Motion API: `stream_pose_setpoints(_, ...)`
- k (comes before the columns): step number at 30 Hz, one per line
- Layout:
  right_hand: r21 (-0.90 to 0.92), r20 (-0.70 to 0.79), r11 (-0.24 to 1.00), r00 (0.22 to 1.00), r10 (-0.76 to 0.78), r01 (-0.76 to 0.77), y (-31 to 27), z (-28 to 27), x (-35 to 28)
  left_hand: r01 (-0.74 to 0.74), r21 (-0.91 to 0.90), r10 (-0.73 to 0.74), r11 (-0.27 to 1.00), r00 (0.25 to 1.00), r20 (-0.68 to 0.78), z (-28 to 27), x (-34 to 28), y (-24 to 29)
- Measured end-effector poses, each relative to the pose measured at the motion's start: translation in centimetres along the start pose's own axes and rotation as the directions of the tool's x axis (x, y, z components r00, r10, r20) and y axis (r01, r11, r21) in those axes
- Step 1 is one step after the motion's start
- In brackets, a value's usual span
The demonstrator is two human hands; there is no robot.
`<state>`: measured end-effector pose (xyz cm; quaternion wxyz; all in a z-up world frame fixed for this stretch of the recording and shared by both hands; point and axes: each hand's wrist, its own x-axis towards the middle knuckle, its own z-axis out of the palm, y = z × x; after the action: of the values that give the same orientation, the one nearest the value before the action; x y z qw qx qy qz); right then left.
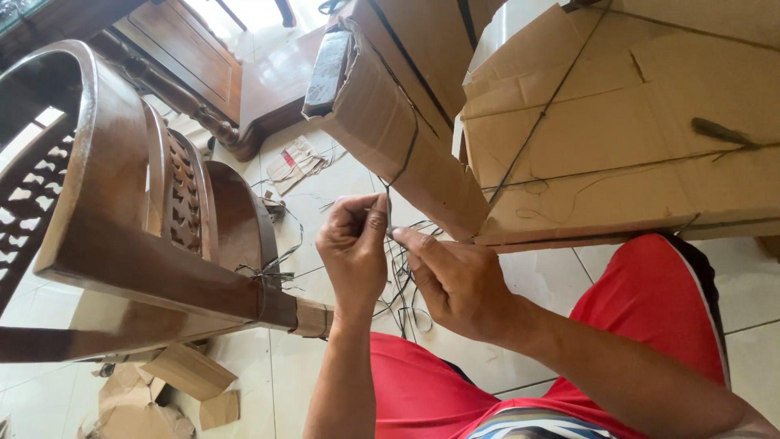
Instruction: Wrapping and securing cardboard protection onto the backrest of a wooden chair using plastic ties.
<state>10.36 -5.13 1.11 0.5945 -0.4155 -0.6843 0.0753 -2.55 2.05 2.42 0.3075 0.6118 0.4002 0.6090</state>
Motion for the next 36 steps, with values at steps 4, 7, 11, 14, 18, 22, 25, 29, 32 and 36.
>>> stream_pose_setpoints(4,-0.095,0.069,0.993,0.995,-0.066,0.072,-0.5,-0.2,0.4,0.082,-0.071,-0.075,0.994,0.993,0.088,-0.6,0.5,0.9)
stream_pose_setpoints(7,-0.115,0.127,0.991,0.991,-0.052,0.067,-0.1,0.1,0.6,0.145,-0.097,-0.127,0.985,0.976,0.177,-0.6,0.8,1.8)
stream_pose_setpoints(11,-0.119,0.149,0.992,0.988,-0.031,0.049,-0.9,0.3,1.4,0.155,0.025,-0.157,0.988,0.967,0.201,-1.3,1.7,2.1)
stream_pose_setpoints(14,-0.023,0.187,1.000,0.982,0.010,-0.006,0.7,0.8,0.8,0.067,0.138,-0.095,0.988,0.974,0.207,-1.1,1.3,2.4)
stream_pose_setpoints(18,0.487,0.277,0.792,0.925,0.259,-0.368,0.4,-0.6,0.3,0.067,0.031,-0.072,0.997,0.980,0.187,-1.4,1.8,1.0)
stream_pose_setpoints(22,0.791,0.393,0.225,0.754,0.526,-0.569,2.5,-3.2,2.1,-0.002,0.068,-0.011,0.998,0.983,0.182,-2.1,2.3,-1.4)
stream_pose_setpoints(25,0.862,0.427,-0.044,0.675,0.602,-0.505,4.5,-3.8,3.7,-0.193,0.227,0.161,0.955,0.975,0.152,-2.0,2.9,-1.8)
stream_pose_setpoints(29,0.874,0.481,-0.266,0.651,0.587,-0.406,7.0,-2.7,5.0,-0.375,0.364,0.359,0.852,0.926,0.114,-1.4,3.9,-2.6)
stream_pose_setpoints(32,0.870,0.465,-0.175,0.651,0.601,-0.460,4.3,-3.1,4.9,-0.285,0.350,0.289,0.892,0.957,0.043,-1.6,2.9,-3.1)
stream_pose_setpoints(36,0.805,0.414,0.082,0.655,0.632,-0.588,4.0,-2.1,1.9,-0.203,0.289,0.202,0.936,0.979,0.034,-1.6,1.6,-1.8)
